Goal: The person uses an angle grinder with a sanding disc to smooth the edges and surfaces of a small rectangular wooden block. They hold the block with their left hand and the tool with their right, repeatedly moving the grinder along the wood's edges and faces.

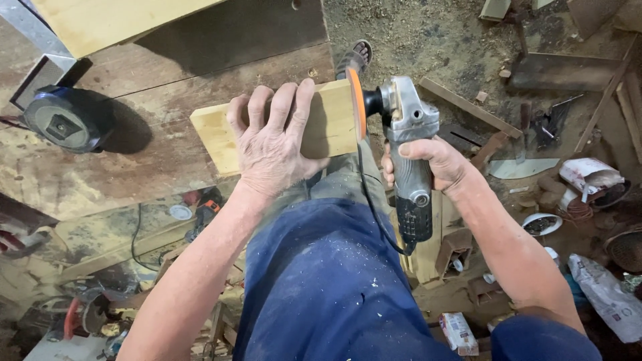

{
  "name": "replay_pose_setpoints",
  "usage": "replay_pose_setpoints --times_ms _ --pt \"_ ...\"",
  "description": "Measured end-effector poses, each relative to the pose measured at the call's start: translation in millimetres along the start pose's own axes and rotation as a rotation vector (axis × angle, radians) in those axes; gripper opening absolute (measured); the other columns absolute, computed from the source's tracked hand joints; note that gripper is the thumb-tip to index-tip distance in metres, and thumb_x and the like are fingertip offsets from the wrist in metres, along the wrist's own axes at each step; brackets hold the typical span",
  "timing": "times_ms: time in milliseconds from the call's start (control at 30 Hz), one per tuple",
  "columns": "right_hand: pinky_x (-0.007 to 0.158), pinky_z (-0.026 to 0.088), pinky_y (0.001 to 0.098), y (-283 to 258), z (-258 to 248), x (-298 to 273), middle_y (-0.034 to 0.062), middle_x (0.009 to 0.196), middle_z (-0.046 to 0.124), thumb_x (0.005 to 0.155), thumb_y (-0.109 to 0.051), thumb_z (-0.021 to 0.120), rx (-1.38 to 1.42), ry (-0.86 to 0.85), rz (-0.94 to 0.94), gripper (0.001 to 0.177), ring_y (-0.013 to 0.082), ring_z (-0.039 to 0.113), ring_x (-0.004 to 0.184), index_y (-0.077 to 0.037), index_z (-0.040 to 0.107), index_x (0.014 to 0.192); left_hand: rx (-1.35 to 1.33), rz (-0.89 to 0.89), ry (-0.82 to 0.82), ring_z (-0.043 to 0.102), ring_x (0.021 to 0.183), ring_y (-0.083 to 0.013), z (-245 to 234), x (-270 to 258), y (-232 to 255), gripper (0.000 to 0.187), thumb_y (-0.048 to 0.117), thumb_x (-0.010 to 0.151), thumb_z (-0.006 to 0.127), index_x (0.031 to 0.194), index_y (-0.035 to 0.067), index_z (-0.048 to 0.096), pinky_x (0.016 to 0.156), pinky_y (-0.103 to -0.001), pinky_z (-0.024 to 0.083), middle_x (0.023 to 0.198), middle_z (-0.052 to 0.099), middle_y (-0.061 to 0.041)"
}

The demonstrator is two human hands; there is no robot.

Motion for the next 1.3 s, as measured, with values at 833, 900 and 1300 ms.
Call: replay_pose_setpoints --times_ms 833,900,1300 --pt "0.069 0.061 0.0459 27.4 -11.2 -11.0 0.0143 0.084 0.071 0.08 -0.018 0.074 -0.011 0.02 0.052 0.029 0.0305 0.071 0.072 -0.002 0.065 0.103 -0.034 -0.013 0.021 0.052 0.115 -0.0293 -5.4 1.8 2.2 0.098 0.061 0.061 0.091 0.141 0.013 0.06 0.101 -0.048 0.037 0.13 0.06 -0.003" --pt "0.07 0.059 0.0454 38.3 -20.9 -11.9 0.0149 0.085 0.07 0.078 -0.019 0.073 -0.011 0.042 0.07 0.034 0.0307 0.069 0.071 -0.002 0.064 0.105 -0.014 -0.013 0.01 0.05 0.115 -0.029 -4.9 2.1 2.7 0.099 0.075 0.067 0.086 0.14 0.013 0.06 0.102 -0.047 0.035 0.128 0.058 -0.003" --pt "0.062 0.061 0.049 51.1 -22.1 -16.3 0.017 0.081 0.07 0.079 -0.016 0.071 -0.001 0.07 0.048 0.026 0.0317 0.069 0.067 0.0 0.064 0.099 0.022 -0.01 0.018 0.052 0.117 -0.0298 1.6 -2.0 2.6 0.101 0.072 0.065 0.086 0.144 0.015 0.059 0.104 -0.049 0.034 0.13 0.058 -0.002"
Point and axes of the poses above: each hand's wrist, its own x-axis towards the middle knuckle, its own z-axis out of the palm, y = z × x, the point moved 6 cm from there along x, towards the middle knuckle
